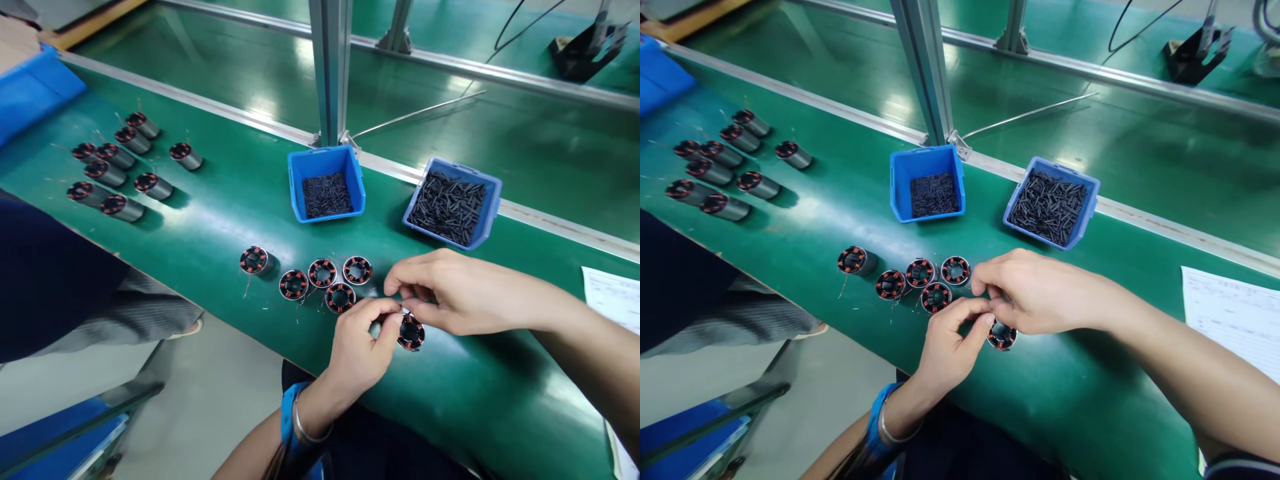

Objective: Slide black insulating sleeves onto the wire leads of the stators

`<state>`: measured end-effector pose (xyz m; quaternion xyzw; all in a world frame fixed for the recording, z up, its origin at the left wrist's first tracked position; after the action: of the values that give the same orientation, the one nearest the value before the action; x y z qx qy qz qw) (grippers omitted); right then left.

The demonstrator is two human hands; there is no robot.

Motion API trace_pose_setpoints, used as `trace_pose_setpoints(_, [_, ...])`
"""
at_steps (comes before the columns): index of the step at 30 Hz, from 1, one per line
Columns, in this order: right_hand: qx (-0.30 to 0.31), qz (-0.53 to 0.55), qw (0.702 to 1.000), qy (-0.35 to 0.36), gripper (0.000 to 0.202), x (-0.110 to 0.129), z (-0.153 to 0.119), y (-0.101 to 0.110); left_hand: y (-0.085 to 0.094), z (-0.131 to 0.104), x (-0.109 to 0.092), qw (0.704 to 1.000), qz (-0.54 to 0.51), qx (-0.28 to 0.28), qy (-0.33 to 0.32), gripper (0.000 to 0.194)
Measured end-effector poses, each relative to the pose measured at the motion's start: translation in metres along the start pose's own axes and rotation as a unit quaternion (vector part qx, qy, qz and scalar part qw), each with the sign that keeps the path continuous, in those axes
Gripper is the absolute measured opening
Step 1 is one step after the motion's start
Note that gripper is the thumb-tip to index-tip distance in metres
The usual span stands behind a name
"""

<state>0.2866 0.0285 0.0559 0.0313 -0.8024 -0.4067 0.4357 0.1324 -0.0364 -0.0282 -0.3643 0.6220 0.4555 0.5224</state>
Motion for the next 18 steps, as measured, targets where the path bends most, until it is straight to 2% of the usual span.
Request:
trace_pose_setpoints(2, [0.013, 0.0, 1.0, -0.009, 0.02, -0.002, 0.001, -0.004, 0.0, -0.001, 0.001, 1.0, -0.023, 0.006, 0.012, 0.018])
trace_pose_setpoints(5, [0.037, -0.004, 0.999, -0.03, 0.02, -0.004, 0.002, -0.007, 0.003, -0.004, 0.0, 0.998, -0.053, 0.027, 0.017, 0.038])
trace_pose_setpoints(8, [0.032, 0.007, 0.999, -0.012, 0.016, -0.007, 0.006, -0.004, 0.009, -0.006, 0.001, 0.998, -0.047, 0.04, 0.012, 0.045])
trace_pose_setpoints(12, [-0.08, -0.057, 0.994, 0.039, 0.023, -0.016, 0.024, 0.002, 0.02, -0.01, 0.008, 0.999, -0.02, 0.016, 0.022, 0.034])
trace_pose_setpoints(15, [-0.079, -0.136, 0.987, 0.023, 0.026, -0.026, 0.034, -0.005, 0.028, -0.012, 0.016, 0.999, -0.006, -0.03, 0.038, 0.022])
trace_pose_setpoints(18, [-0.074, -0.143, 0.987, 0.019, 0.015, -0.032, 0.029, -0.013, 0.034, -0.01, 0.017, 0.996, 0.022, -0.065, 0.057, 0.016])
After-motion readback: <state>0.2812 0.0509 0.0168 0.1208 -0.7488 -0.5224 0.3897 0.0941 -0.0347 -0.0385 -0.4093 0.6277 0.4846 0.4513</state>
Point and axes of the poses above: each hand's wrist, its own z-axis towards the middle knuckle, its own y-axis out of the back of the hand, x = y × z, the point moved 2 cm from there along z, towards the middle knuckle, and after that the axes turned 2 degrees about x, right-handed, at the moved point
